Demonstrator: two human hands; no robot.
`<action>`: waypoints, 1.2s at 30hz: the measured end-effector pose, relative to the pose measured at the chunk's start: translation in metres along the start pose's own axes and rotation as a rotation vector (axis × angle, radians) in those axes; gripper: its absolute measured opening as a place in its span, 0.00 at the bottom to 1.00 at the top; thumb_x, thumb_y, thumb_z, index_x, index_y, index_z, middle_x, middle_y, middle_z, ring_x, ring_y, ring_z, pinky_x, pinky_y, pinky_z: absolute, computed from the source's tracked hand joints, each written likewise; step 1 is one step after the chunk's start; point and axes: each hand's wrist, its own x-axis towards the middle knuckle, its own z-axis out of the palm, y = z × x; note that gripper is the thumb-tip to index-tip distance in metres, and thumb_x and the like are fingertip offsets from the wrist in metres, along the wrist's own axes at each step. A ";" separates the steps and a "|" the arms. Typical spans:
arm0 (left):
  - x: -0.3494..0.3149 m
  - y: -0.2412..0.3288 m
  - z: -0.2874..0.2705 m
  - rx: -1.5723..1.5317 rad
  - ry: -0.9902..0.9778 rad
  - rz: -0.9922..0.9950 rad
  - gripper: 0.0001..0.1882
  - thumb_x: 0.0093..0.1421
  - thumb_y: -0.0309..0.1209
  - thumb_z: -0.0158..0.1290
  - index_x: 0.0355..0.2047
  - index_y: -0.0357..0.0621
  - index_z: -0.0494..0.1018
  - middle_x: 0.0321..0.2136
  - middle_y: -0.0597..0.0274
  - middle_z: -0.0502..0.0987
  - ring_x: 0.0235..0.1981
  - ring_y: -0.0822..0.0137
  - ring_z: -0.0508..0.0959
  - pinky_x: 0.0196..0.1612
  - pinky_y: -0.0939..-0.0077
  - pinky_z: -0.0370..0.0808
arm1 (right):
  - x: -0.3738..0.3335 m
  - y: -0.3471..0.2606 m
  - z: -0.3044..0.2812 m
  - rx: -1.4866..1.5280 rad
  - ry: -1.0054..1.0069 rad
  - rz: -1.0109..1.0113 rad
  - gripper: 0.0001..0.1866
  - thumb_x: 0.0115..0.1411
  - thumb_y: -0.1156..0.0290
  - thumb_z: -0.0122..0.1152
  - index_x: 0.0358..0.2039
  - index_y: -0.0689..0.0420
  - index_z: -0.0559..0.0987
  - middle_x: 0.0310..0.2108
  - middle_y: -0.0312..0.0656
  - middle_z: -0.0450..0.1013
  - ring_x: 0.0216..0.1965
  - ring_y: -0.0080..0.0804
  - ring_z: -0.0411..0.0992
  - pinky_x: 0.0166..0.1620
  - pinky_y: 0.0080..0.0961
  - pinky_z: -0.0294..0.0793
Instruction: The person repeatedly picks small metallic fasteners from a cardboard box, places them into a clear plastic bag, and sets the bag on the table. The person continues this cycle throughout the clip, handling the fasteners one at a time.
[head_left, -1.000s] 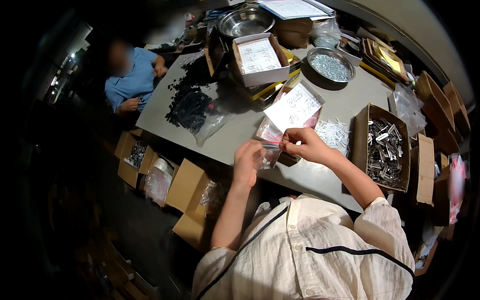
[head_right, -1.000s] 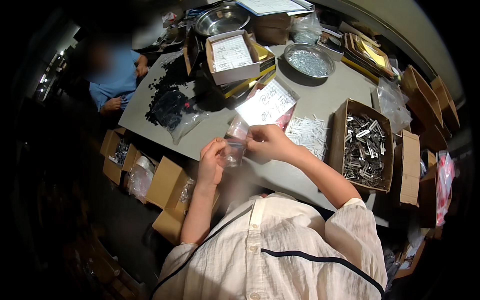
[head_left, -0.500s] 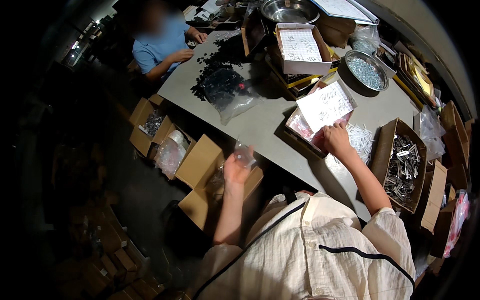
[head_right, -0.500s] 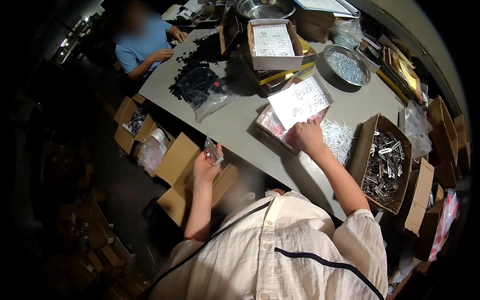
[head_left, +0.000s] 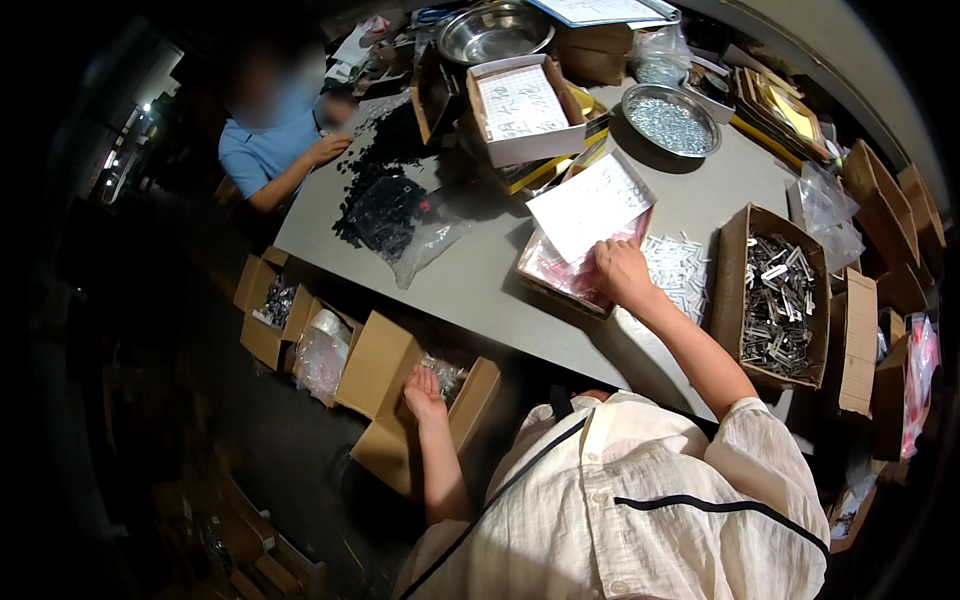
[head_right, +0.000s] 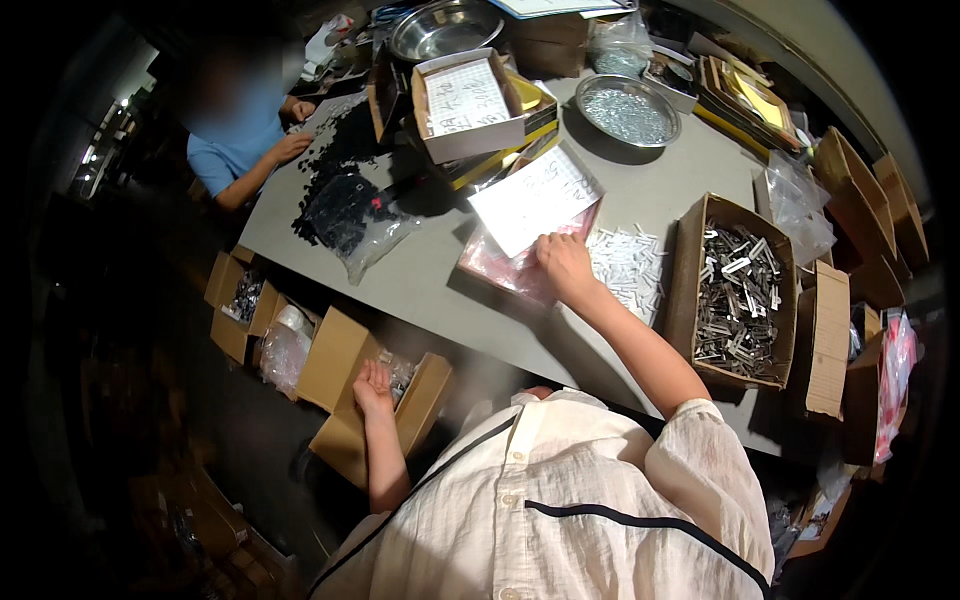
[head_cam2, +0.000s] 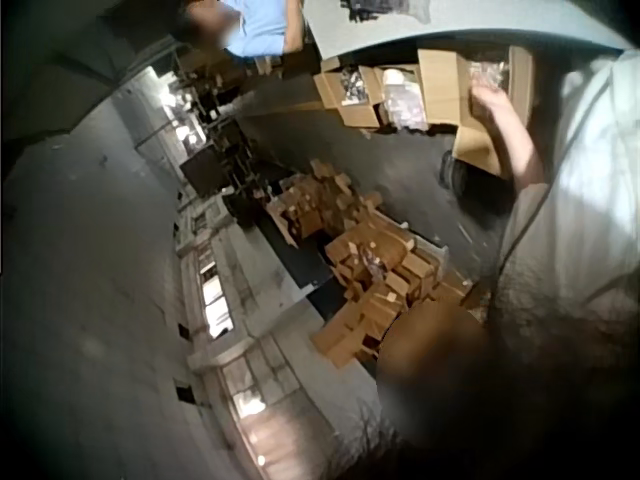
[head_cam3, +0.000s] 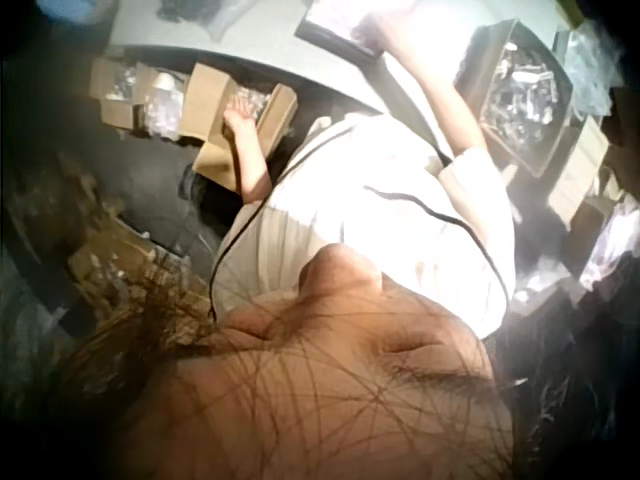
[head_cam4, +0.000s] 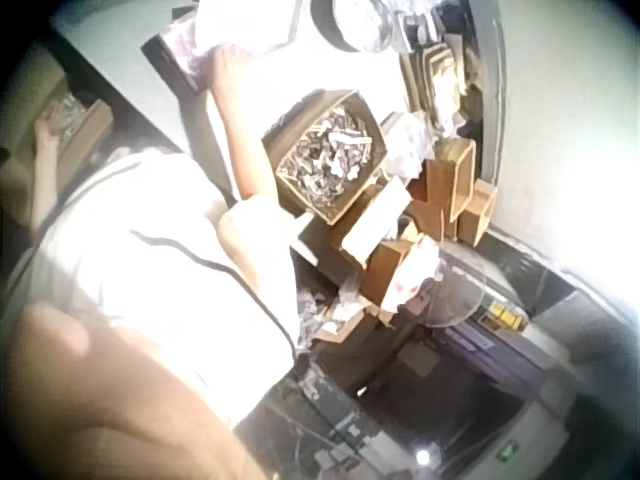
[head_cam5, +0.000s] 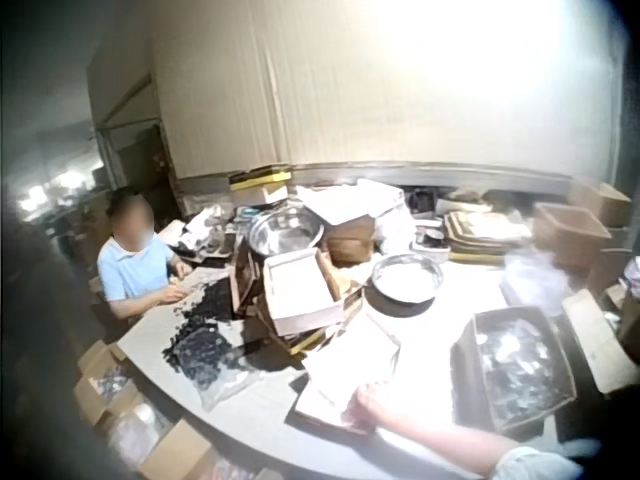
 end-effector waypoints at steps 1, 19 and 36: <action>-0.008 0.000 0.005 0.028 -0.057 0.030 0.21 0.69 0.29 0.49 0.61 0.38 0.68 0.61 0.52 0.71 0.66 0.56 0.69 0.68 0.61 0.64 | 0.000 0.002 -0.002 0.063 -0.020 -0.039 0.11 0.51 0.74 0.60 0.36 0.60 0.77 0.32 0.47 0.77 0.37 0.44 0.76 0.49 0.37 0.68; -0.210 -0.038 0.228 0.820 -1.054 0.786 0.18 0.67 0.24 0.55 0.56 0.34 0.71 0.52 0.56 0.76 0.50 0.66 0.77 0.53 0.73 0.74 | -0.060 0.023 -0.091 1.467 0.029 0.424 0.16 0.65 0.74 0.61 0.54 0.60 0.78 0.44 0.34 0.77 0.45 0.22 0.73 0.54 0.25 0.72; -0.225 -0.073 0.266 1.127 -1.045 1.190 0.08 0.62 0.30 0.62 0.32 0.38 0.78 0.21 0.49 0.77 0.22 0.56 0.78 0.29 0.63 0.74 | -0.157 0.046 -0.030 0.140 -0.016 0.243 0.09 0.48 0.74 0.66 0.29 0.57 0.74 0.30 0.50 0.73 0.38 0.52 0.73 0.43 0.45 0.69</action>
